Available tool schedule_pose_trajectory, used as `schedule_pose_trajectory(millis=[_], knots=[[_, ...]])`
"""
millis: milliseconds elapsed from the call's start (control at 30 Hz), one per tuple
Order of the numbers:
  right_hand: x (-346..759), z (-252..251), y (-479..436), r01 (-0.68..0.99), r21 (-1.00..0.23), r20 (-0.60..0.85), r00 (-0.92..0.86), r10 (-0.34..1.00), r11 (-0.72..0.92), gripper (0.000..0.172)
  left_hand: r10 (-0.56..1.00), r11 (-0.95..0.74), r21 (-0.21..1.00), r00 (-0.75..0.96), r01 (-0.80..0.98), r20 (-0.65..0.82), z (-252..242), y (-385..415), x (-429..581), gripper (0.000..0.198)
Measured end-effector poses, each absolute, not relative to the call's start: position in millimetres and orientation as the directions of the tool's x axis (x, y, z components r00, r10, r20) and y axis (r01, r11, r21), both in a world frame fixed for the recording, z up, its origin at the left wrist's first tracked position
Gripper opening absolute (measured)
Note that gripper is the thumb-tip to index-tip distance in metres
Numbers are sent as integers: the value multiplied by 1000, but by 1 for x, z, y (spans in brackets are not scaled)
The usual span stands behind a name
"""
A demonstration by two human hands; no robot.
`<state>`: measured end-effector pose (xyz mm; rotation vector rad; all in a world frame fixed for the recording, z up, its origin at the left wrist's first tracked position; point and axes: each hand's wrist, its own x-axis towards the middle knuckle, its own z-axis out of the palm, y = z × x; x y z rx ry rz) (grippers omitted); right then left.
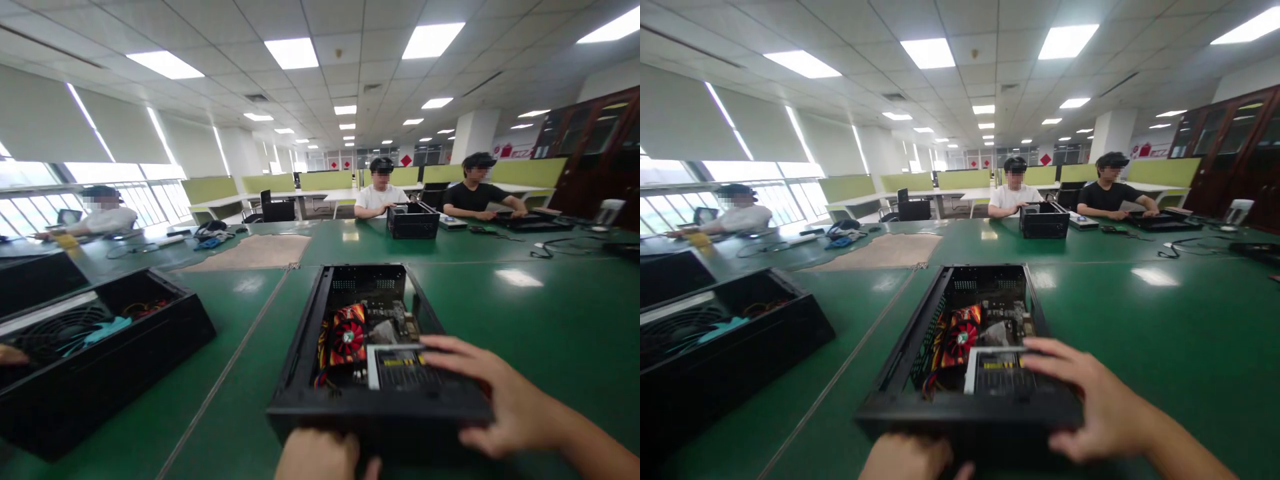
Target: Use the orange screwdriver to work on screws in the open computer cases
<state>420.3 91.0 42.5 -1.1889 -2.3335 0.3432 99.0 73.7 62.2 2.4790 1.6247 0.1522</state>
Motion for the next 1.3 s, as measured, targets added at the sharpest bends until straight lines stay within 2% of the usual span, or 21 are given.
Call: schedule_pose_trajectory(millis=[33, 67, 100, 133, 200, 267, 300, 400, 567, 633, 733, 833, 933, 1000, 1067, 1167, 1300], knots=[[411, 52, 115, 747, -440, 319, -388, 865, 498, 84, 942, -328, 180, 336, 927, -12, 66, 108, 107, 37], [399, 60, 138, 834, -432, 340, -201, 919, 342, 77, 961, -272, 182, 276, 945, 1, 68, 142, 113, 41], [386, 64, 157, 866, -427, 351, -107, 930, 261, 70, 972, -234, 190, 233, 953, 28, 68, 173, 119, 42], [372, 65, 172, 876, -427, 347, -69, 935, 223, 68, 979, -205, 198, 200, 958, 44, 64, 200, 123, 47], [349, 56, 184, 885, -423, 318, -54, 947, 192, 72, 982, -191, 225, 186, 955, 43, 49, 231, 131, 80], [335, 40, 175, 880, -421, 268, -109, 957, 219, 70, 969, -248, 260, 244, 933, 51, 26, 233, 136, 93], [333, 31, 165, 875, -423, 240, -142, 960, 235, 65, 957, -289, 280, 285, 916, 54, 14, 226, 139, 94], [338, 7, 132, 861, -449, 154, -189, 970, 239, 53, 920, -382, 347, 388, 856, 54, -15, 192, 144, 78], [354, -8, 81, 808, -557, 35, -207, 978, 191, 80, 893, -421, 469, 446, 777, 62, -19, 152, 144, 43], [354, -8, 64, 743, -628, 19, -282, 959, 231, 79, 887, -423, 514, 458, 746, 64, -11, 142, 141, 38], [352, -13, 41, 661, -677, 44, -404, 914, 325, 67, 888, -422, 567, 448, 708, 102, -1, 129, 134, 39], [355, -29, 25, 624, -674, 58, -489, 870, 395, 62, 909, -383, 664, 389, 642, 148, 1, 118, 125, 35], [357, -48, 18, 722, -555, 124, -418, 900, 412, 59, 927, -334, 747, 344, 575, 150, 4, 107, 126, 31], [354, -55, 17, 799, -445, 173, -366, 914, 405, 53, 905, -389, 738, 378, 551, 196, 15, 100, 137, 33], [348, -55, 19, 838, -389, 184, -337, 923, 384, 49, 833, -526, 661, 482, 535, 273, 33, 99, 159, 37], [339, -47, 21, 859, -384, 170, -295, 940, 339, 50, 678, -722, 433, 674, 539, 292, 64, 117, 209, 45], [339, -38, 20, 838, -417, 157, -314, 936, 351, 49, 668, -737, 352, 698, 576, 257, 86, 174, 285, 48]])
